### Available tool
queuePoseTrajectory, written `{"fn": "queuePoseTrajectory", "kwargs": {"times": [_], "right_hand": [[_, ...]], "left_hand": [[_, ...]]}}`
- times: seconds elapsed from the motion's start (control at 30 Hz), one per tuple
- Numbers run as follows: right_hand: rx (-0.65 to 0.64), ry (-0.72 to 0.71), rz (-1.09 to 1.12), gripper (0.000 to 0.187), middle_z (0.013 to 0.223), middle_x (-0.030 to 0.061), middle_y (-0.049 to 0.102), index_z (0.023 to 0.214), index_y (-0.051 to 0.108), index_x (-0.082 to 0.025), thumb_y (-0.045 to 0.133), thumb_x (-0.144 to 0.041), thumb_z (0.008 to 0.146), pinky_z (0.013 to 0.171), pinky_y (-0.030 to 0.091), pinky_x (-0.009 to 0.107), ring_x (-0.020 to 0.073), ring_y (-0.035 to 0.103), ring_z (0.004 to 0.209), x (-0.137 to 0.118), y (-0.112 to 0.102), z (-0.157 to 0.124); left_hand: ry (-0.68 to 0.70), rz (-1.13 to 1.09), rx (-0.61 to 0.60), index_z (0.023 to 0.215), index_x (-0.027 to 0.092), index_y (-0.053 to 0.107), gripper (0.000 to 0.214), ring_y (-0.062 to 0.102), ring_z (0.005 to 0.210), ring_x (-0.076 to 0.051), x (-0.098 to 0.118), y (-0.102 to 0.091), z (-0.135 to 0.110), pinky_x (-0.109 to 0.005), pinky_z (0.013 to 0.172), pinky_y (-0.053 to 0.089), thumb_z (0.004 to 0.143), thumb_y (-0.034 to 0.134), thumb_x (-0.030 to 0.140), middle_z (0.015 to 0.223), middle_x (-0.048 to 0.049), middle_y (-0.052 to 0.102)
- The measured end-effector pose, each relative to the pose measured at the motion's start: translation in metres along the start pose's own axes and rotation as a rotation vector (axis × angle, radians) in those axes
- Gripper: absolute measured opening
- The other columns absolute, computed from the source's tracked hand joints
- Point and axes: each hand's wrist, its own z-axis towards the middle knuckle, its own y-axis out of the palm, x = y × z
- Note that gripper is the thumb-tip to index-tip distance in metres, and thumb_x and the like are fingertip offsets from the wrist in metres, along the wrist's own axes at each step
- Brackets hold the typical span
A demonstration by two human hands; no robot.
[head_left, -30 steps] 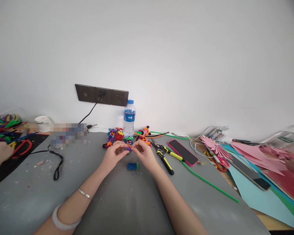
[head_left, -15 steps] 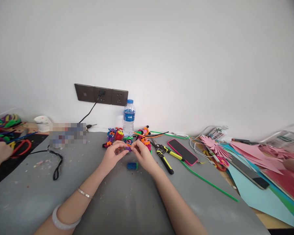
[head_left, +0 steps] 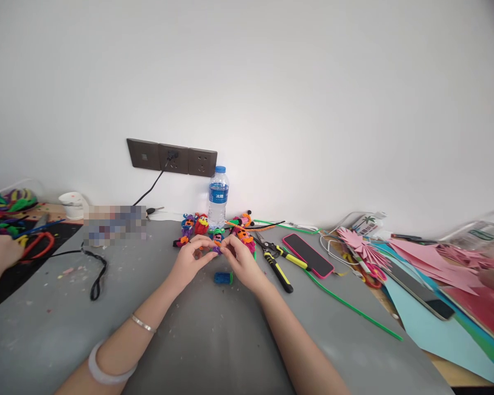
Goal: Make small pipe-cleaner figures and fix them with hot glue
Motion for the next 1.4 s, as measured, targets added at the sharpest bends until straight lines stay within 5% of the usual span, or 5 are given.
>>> {"fn": "queuePoseTrajectory", "kwargs": {"times": [1.4], "right_hand": [[0.021, 0.061, 0.140, 0.019, 0.077, 0.0002, 0.047, 0.082, 0.052, -0.021, 0.051, -0.038, 0.089, 0.060, 0.035, 0.026, 0.0145, 0.043, 0.066, 0.0046, 0.0042, 0.0015]], "left_hand": [[0.036, -0.014, 0.059, 0.080, 0.018, 0.070, 0.012, 0.061, 0.084, -0.019, 0.0056, -0.0002, -0.0004, -0.025, 0.058, 0.045, 0.073, 0.071, 0.029, 0.093, -0.0072, 0.063]]}}
